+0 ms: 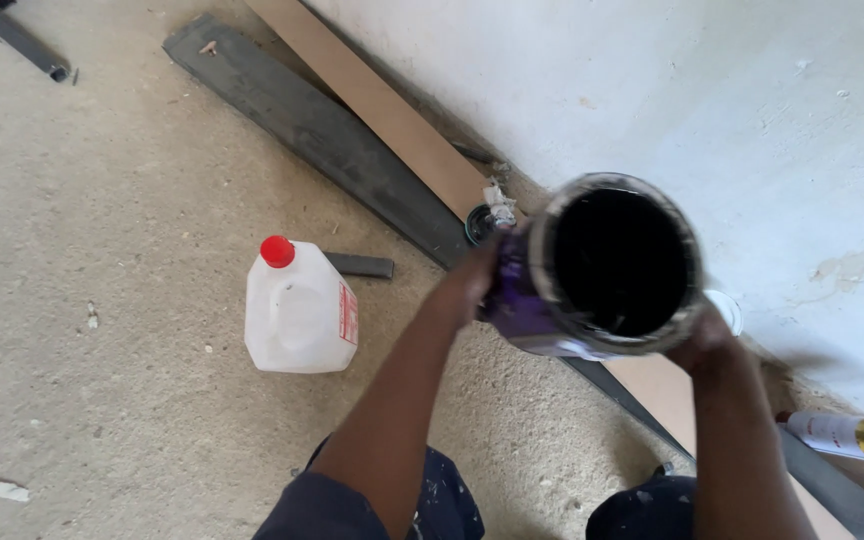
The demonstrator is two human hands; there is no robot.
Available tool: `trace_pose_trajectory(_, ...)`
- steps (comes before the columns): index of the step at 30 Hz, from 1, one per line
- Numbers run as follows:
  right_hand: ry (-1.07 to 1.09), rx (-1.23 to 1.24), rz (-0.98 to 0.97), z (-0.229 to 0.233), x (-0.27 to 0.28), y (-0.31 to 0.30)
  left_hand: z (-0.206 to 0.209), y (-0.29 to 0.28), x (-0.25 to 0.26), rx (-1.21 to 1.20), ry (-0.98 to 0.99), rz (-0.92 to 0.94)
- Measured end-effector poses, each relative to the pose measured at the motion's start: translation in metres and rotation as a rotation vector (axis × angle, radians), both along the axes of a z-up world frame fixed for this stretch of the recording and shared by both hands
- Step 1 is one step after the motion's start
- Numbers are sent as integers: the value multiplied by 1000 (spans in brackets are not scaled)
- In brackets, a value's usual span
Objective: The person pours black paint from a large can into a smaller can, then adds a liquid from a white plastic jug. They shake the can to mix the contents and stir the mixture with a stick.
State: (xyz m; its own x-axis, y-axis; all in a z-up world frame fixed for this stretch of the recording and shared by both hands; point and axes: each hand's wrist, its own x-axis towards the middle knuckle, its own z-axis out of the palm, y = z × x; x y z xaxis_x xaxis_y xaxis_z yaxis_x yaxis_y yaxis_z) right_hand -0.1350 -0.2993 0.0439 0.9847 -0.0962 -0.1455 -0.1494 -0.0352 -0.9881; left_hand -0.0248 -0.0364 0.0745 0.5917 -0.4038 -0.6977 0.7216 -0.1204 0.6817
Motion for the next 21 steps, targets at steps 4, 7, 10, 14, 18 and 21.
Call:
trace_pose_trajectory(4, 27, 7, 12, -3, -3, 5, 10, 22, -8, 115, 96, 75)
trace_pose_trajectory(7, 37, 19, -10, -3, -6, -14, -3, 11, -22, 31, 96, -50)
trace_pose_trajectory(10, 59, 15, -58, 2, 0, -8, -47, 5, -8, -67, 123, -92)
trace_pose_trajectory(14, 90, 20, -93, 0, 4, 20, -70, 24, 4, 40, 34, -92)
trace_pose_trajectory(18, 98, 44, -93, -1, -3, -1, -77, 31, 2, 33, 122, -119)
trace_pose_trajectory(21, 101, 60, -107, -1, 1, -6, -9, 8, -9, 8, 96, -122)
